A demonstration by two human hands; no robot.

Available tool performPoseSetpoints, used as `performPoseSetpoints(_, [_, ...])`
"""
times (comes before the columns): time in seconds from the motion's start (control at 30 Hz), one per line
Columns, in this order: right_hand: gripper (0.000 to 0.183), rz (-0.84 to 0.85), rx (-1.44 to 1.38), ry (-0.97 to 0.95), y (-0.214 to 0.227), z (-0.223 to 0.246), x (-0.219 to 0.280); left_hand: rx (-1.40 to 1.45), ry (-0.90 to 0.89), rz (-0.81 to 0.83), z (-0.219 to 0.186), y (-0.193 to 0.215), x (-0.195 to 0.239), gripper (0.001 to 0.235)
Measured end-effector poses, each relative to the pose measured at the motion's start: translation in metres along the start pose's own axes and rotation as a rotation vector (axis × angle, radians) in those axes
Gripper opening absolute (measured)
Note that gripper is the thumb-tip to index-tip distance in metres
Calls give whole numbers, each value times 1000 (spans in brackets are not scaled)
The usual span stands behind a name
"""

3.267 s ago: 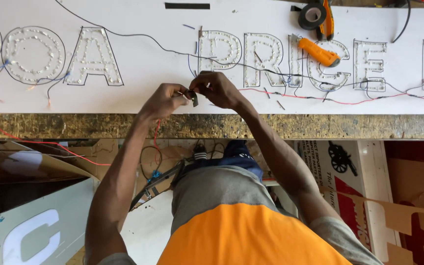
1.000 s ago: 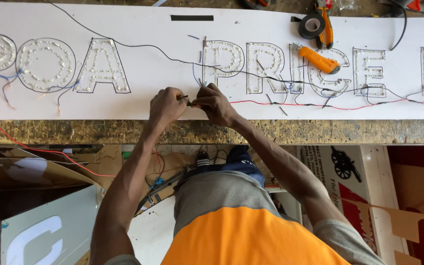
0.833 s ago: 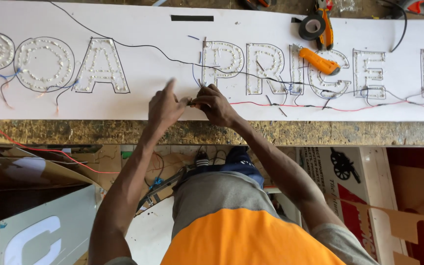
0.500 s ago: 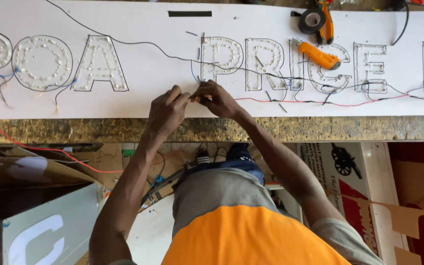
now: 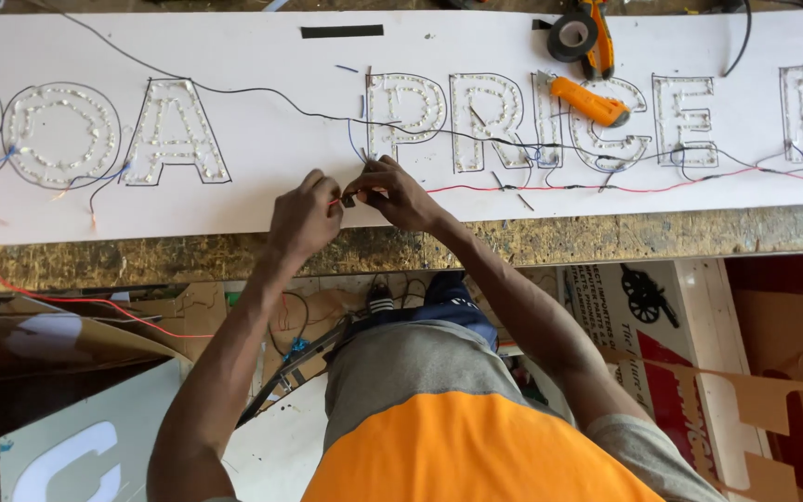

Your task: Connecting and insulating electrical wires for an LED sign using pliers and tape

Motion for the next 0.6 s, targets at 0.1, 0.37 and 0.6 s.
performPoseSetpoints(0.1, [19, 15, -26, -47, 4, 11, -3, -205, -206, -209, -21, 6, 9, 22])
performPoseSetpoints(0.37, [21, 17, -54, -9, 0, -12, -1, -25, -286, -406, -6, -2, 6, 11])
performPoseSetpoints(0.6, [20, -56, 86, 103, -22, -49, 9, 445, 117, -119, -1, 9, -13, 12])
Point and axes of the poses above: each hand's wrist, its own x-axis away from the middle knuckle, its own y-axis out of the back of the hand, z = x × y, the point moved 1 cm from there along -x, towards the middle knuckle, and after that the axes turned 7 degrees about y, right-handed, at the moved point
